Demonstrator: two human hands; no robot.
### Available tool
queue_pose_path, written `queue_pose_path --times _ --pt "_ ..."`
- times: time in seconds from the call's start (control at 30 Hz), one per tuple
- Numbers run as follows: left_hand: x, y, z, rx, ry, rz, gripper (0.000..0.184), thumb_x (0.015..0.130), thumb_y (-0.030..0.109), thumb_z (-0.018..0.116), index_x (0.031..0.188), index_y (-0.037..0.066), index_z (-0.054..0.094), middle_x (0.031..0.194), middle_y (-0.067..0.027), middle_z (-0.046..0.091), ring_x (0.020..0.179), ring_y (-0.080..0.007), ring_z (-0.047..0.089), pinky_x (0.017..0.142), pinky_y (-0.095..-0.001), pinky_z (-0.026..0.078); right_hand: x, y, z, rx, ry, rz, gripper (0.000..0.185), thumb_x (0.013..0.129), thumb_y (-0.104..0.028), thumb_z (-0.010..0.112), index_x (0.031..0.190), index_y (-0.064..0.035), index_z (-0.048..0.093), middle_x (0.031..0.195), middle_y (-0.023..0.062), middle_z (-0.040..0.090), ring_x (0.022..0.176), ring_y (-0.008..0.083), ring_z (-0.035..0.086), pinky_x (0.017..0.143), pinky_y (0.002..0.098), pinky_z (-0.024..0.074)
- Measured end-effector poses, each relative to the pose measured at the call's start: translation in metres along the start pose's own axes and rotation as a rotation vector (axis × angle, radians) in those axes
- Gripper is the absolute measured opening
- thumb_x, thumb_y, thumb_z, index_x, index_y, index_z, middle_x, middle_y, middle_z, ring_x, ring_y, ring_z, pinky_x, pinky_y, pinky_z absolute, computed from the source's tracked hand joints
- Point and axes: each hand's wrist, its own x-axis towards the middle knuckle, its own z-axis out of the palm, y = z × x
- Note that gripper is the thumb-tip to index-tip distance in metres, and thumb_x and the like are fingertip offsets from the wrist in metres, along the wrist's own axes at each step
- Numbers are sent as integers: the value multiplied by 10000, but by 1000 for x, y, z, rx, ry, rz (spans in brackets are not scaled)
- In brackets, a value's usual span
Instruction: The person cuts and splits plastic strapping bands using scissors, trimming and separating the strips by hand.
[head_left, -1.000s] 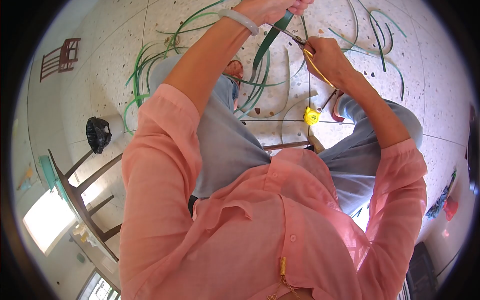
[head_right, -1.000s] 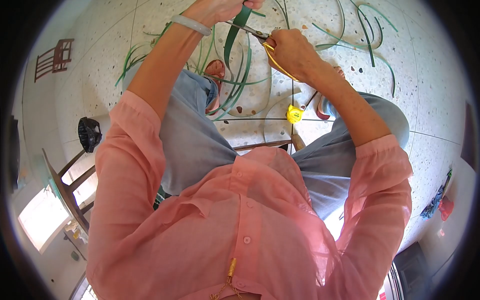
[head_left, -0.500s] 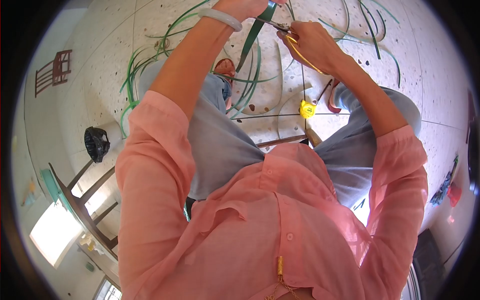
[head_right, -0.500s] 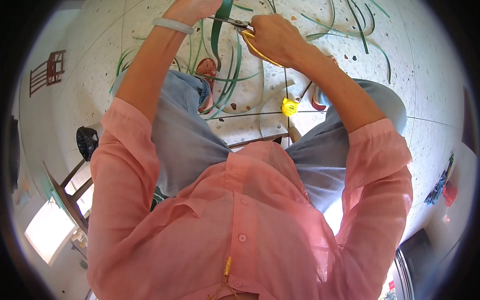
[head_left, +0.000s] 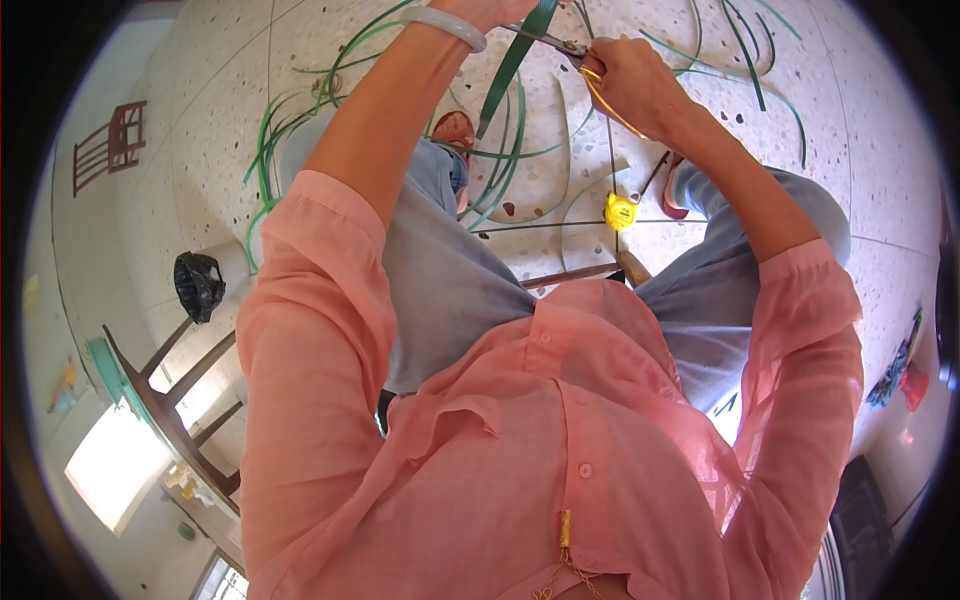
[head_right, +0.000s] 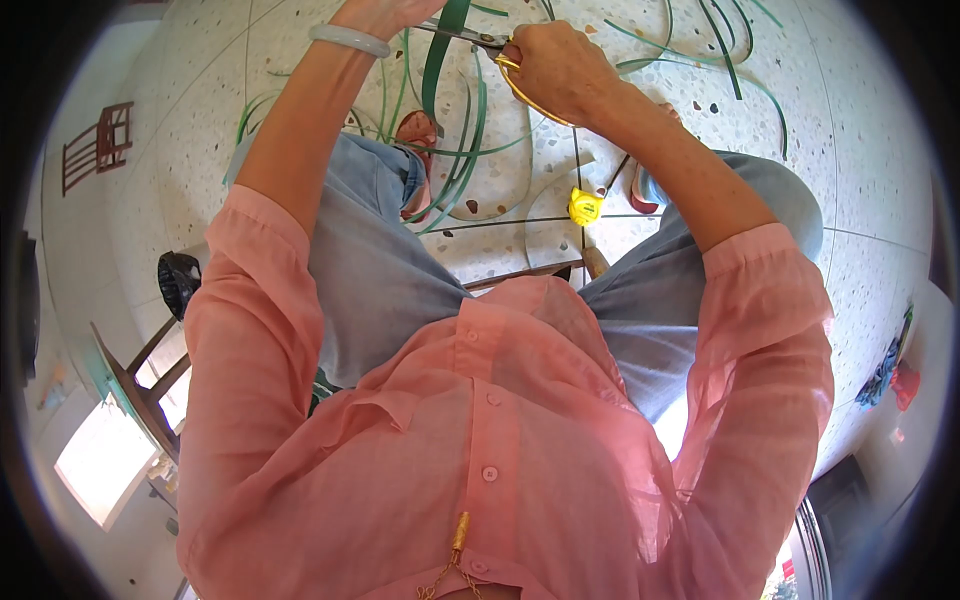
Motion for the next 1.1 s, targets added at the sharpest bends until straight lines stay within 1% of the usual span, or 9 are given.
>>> queue_pose_path --times 0.23,0.37,0.47,0.5,0.6,0.67,0.9,1.0,1.1 --pt "-2 15 -10 -81 10 70 185 984 162 397 867 54 490 662 18 420 543 -74 340 508 -203 310 -11 16 12 16 5 -5 172 794 -149 580 794 20 615 719 234 600 681 405 587 622 442 460" --pt "-10 19 -9 -56 12 113 185 980 160 408 878 37 501 666 10 434 546 -79 377 515 -203 336 1 49 9 -109 -4 147 331 789 -321 603 776 7 646 758 216 631 745 410 612 721 453 487" --pt "-17 17 10 36 78 60 180 970 151 432 902 11 524 671 -2 457 558 -86 417 521 -209 353 7 57 -5 567 48 695 381 793 -364 552 715 -2 642 621 179 611 619 325 620 639 375 494" --pt "-18 14 15 83 106 10 181 967 147 438 907 5 531 672 -5 463 561 -88 425 523 -211 356 10 49 -13 556 59 704 381 793 -364 552 715 -2 642 621 179 611 619 325 620 639 375 494" --pt "-24 -11 25 140 -54 12 194 949 165 482 976 -9 563 730 -23 526 594 -94 460 547 -221 390 8 13 -59 1472 416 657 187 828 -143 641 759 -6 535 641 60 534 396 114 394 347 217 316" --pt "-27 -24 34 179 -125 -57 258 908 173 565 1028 -52 607 889 -105 635 786 -168 593 724 -294 495 -2 14 -69 1326 449 562 203 815 -149 652 717 -16 535 611 53 525 413 117 422 356 232 336" --pt "-38 -25 70 -94 -93 5 286 921 194 544 1052 -60 567 988 -139 620 839 -218 620 788 -340 513 -35 32 -122 1342 620 453 228 797 -52 595 597 -59 486 505 17 447 386 120 398 352 275 329" --pt "-39 -24 53 -12 -36 -33 287 945 208 508 1095 -33 547 950 -93 593 634 -87 499 589 -226 421 -88 66 -174 1298 945 335 257 801 -41 581 578 -81 458 501 7 427 388 115 375 356 272 311" --pt "-44 -26 53 167 36 -82 275 965 213 474 1135 1 520 764 5 486 511 -20 265 469 -178 219 -199 143 -208 1176 890 389 264 812 -40 581 581 -90 463 508 -2 426 399 107 370 362 250 286"
